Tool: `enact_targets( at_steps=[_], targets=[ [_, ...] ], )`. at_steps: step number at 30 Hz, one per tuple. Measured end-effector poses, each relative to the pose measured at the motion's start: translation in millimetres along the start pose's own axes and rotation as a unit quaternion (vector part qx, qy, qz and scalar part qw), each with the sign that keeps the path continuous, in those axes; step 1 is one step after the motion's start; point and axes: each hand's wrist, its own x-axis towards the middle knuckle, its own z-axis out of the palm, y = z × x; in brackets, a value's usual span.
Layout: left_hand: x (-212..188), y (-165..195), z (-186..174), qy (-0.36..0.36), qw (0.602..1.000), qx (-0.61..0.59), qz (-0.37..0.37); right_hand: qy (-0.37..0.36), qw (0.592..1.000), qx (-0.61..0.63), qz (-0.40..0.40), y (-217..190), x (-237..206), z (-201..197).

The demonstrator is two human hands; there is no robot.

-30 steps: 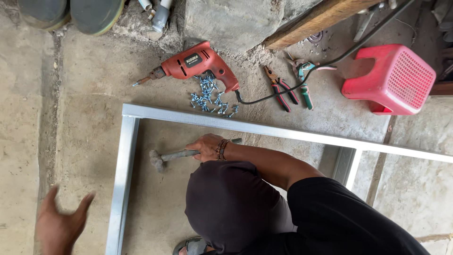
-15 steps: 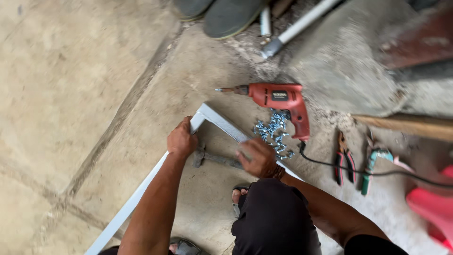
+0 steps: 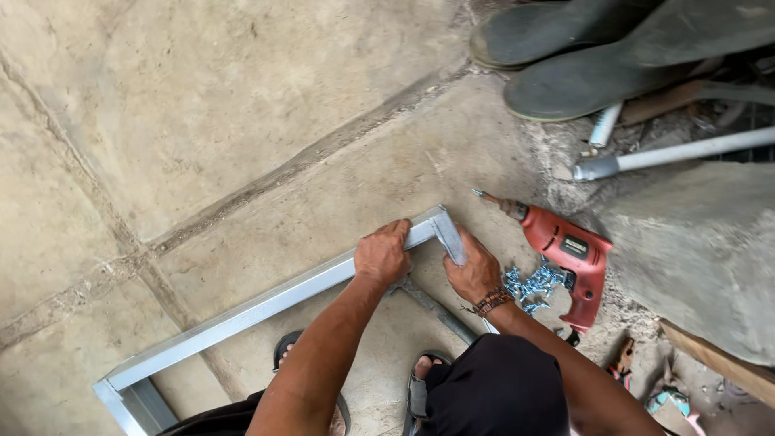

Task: The person assembles a rectangular metal frame on the ground. They use a hammer to tap metal pieces into place and a power drill to secure the joints with screws.

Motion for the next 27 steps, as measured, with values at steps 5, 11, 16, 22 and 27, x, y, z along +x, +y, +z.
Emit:
enact_targets(
  at_steps=[5,11,16,22,27],
  targets=[
    [9.3,-1.7,-4.2,-0.035,0.999,-0.007,-0.002,0.015,0.998,-0.056,-0.005,5.4,9.3,13.2],
    [15.2,-8.9,3.9,-0.034,0.999,-0.038,0.012,-0.02,0.996,-0.077,0.026,14.9,14.7,25.8],
    [20.8,-13.0,10.8,-0.051,0.998,-0.03,-0.004,-0.016,0.996,-0.083,-0.022,23.0,16.9,30.2],
    [25.2,-12.9,10.2,-0.072,0.996,-0.045,-0.03,-0.022,0.997,-0.077,-0.014,22.9,16.9,32.3],
    [24.5,-10.5,4.1,-0.056,0.998,-0.032,-0.012,-0.02,0.998,-0.063,0.0,20.0,20.0,31.0]
  ],
)
